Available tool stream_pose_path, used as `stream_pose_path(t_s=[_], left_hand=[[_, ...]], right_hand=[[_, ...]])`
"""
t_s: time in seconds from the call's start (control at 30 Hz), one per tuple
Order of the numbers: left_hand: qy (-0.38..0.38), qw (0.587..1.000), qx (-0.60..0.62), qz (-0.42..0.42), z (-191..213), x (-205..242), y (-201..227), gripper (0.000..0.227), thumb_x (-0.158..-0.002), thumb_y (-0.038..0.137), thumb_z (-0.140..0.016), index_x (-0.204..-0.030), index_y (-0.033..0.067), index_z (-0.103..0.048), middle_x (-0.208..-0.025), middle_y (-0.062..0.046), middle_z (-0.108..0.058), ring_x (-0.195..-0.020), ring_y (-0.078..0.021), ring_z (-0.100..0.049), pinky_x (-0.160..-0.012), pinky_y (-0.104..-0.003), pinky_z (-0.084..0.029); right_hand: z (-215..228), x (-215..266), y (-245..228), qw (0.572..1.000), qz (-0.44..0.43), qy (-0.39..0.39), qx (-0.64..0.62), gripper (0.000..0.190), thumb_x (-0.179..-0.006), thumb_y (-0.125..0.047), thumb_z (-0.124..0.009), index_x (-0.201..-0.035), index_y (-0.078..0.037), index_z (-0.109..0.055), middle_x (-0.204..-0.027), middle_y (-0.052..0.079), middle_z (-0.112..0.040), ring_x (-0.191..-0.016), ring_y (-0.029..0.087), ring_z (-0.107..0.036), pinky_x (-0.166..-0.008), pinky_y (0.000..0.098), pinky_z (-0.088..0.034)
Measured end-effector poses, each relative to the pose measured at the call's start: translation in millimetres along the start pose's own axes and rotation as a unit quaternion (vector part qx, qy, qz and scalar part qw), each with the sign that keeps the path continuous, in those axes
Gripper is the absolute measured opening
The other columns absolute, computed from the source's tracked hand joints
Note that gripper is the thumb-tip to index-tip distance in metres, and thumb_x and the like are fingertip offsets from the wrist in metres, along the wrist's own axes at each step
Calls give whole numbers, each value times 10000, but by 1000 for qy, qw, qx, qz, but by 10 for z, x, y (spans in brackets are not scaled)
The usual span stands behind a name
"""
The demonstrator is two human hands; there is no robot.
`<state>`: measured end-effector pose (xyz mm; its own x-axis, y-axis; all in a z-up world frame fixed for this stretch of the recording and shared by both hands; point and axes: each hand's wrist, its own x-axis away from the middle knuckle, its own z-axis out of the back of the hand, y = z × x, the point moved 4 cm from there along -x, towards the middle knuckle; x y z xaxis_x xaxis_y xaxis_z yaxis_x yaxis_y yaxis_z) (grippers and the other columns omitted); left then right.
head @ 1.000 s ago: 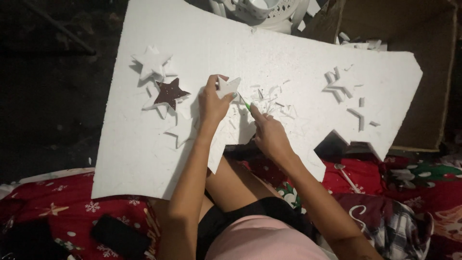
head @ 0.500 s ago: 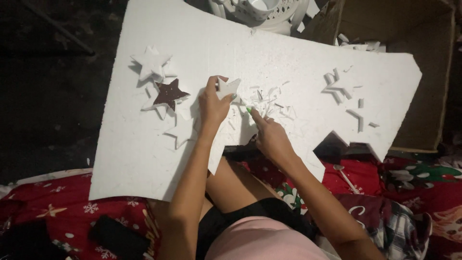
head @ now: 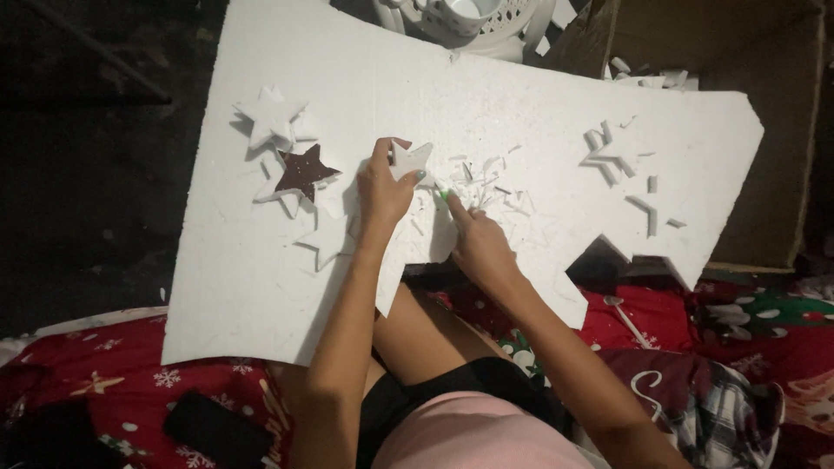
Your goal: Cutting star shapes out of a large white foam board using a green utility knife.
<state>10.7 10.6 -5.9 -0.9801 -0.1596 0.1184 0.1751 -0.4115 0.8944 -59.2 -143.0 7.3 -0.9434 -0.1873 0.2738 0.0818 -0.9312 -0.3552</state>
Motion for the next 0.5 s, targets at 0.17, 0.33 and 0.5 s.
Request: stream_pose_path(t_s=[0.17, 0.33, 0.5], left_hand=[[10, 1000, 1, 28, 24, 7, 21, 422, -732, 78, -771, -1094, 148, -566, -1068, -146, -672, -1074, -379, -615, -910, -486, -486], [-7, 998, -27, 47, -32, -9, -9, 417, -737, 125, -780, -1096, 161, -571, -1082, -150, -655, -1095, -373, -602, -916, -484, -496], [-3, 998, -3, 58, 70, -16, 13, 418, -750, 142, -769, -1111, 150, -558, -1091, -155, -657, -1099, -367, -605, -920, -471, -491]], right_hand=[[57, 133, 24, 1000, -12, 0, -10, 641, -826, -31, -521, -1442, -138, -378, -1105, 344, -587, -1009, 492, -607, -851, 554, -508], [-16, 191, 124, 1000, -8, 5, -4, 651, -818, -35, -544, -1436, -155, -379, -1065, 316, -608, -1000, 472, -620, -836, 550, -512], [203, 279, 52, 993, -26, 23, -109, 611, -834, -19, -481, -1427, -159, -425, -995, 279, -644, -955, 473, -627, -809, 553, -500]])
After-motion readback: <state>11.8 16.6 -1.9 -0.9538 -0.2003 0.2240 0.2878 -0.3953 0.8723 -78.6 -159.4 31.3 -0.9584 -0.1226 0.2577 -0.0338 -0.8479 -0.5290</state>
